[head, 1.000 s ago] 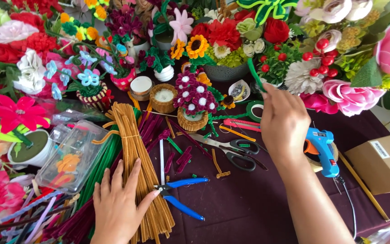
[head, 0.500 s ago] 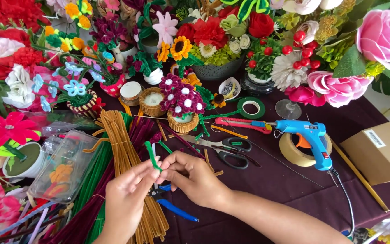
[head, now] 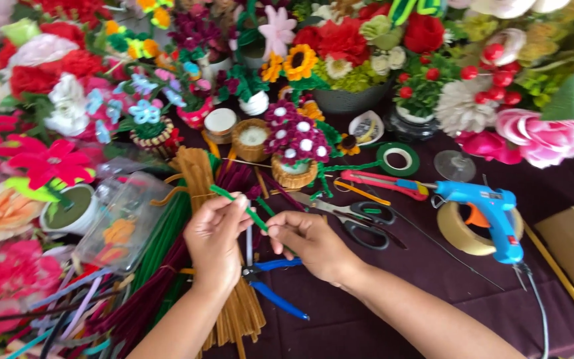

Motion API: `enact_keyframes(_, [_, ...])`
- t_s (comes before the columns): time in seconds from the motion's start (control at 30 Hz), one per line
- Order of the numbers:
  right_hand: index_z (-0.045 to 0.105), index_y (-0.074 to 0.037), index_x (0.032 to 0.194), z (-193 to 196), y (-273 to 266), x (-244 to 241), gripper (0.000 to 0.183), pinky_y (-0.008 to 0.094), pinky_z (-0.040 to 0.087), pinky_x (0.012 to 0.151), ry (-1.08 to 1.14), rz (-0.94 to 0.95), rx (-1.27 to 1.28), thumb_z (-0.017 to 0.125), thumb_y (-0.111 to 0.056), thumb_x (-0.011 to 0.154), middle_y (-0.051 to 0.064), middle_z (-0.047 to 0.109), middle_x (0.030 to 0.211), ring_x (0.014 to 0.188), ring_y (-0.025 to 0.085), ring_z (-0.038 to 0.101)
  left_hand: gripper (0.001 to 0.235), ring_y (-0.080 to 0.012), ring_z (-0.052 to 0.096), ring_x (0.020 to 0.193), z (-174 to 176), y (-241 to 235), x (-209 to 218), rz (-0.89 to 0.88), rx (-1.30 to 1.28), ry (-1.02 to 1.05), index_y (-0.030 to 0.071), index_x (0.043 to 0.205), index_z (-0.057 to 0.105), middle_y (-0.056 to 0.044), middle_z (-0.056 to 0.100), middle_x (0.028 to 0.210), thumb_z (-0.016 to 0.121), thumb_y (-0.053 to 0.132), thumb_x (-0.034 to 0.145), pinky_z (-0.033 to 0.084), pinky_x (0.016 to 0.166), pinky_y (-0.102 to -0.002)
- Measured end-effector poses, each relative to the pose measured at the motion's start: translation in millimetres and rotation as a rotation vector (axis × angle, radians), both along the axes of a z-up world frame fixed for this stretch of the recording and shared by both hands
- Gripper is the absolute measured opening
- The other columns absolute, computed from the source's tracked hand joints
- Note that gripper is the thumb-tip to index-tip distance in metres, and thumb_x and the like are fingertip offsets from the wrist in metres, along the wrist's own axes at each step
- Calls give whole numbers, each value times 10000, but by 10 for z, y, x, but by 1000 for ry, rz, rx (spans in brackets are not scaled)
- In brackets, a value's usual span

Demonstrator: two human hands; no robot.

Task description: Assembling artificial flowers by wrapping and shaping pipe cleaners around wooden sticks and cutting them to size.

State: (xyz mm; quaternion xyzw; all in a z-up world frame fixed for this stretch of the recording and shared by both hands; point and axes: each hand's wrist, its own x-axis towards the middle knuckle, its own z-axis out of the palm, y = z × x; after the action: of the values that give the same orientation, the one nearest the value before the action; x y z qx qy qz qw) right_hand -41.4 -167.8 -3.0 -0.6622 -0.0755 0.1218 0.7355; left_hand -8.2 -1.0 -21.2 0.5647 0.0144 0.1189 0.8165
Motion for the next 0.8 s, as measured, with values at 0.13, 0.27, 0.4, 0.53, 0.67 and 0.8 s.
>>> enact_keyframes(0.13, [762, -17, 1063, -6, 72, -15, 200, 195, 442, 563, -96, -111, -64, 585, -77, 994, 93, 741, 718, 614, 99, 619, 130, -219, 780, 786, -11, -5, -6, 14, 19, 109, 47, 986, 736, -116, 787, 911, 785, 61, 867, 671, 728, -338])
enact_keyframes(0.27, [784, -100, 1055, -51, 102, -16, 146, 257, 552, 589, -291, -202, -385, 720, -142, 931, 68, 810, 780, 660, 140, 726, 143, -166, 761, 756, -107, -14, -26, -41, 63, 135, 51, 941, 744, -112, 791, 878, 832, 71, 830, 664, 725, -319])
enact_keyframes(0.4, [801, -99, 905, -104, 181, -17, 149, 221, 562, 620, -259, -189, -335, 663, -97, 962, 15, 785, 679, 638, 95, 677, 125, -139, 754, 755, -160, 8, -9, -72, 54, 134, 43, 976, 759, -107, 779, 830, 801, 100, 873, 657, 735, -293])
enact_keyframes(0.53, [771, -41, 892, -57, 192, -1, 245, 230, 484, 534, -153, -81, -207, 566, -80, 1019, 52, 700, 579, 548, 113, 564, 112, -159, 753, 782, -147, 114, 34, -46, 24, 98, 64, 971, 739, -124, 782, 868, 781, 135, 895, 651, 746, -296])
enact_keyframes(0.67, [743, -36, 908, -109, 231, 0, 287, 202, 353, 473, -95, -21, -98, 495, -76, 1048, 16, 551, 516, 499, 71, 410, 125, -175, 758, 788, -130, 144, 57, -43, -31, 102, 56, 958, 714, -126, 773, 876, 760, 165, 918, 652, 761, -331])
enact_keyframes(0.8, [710, -28, 903, -164, 197, 10, 325, 211, 303, 495, -58, -32, -17, 445, -87, 1082, -3, 484, 526, 520, 74, 369, 170, -212, 769, 825, -63, 121, 28, -207, -73, 114, 73, 976, 728, -154, 781, 917, 770, 221, 904, 648, 810, -401])
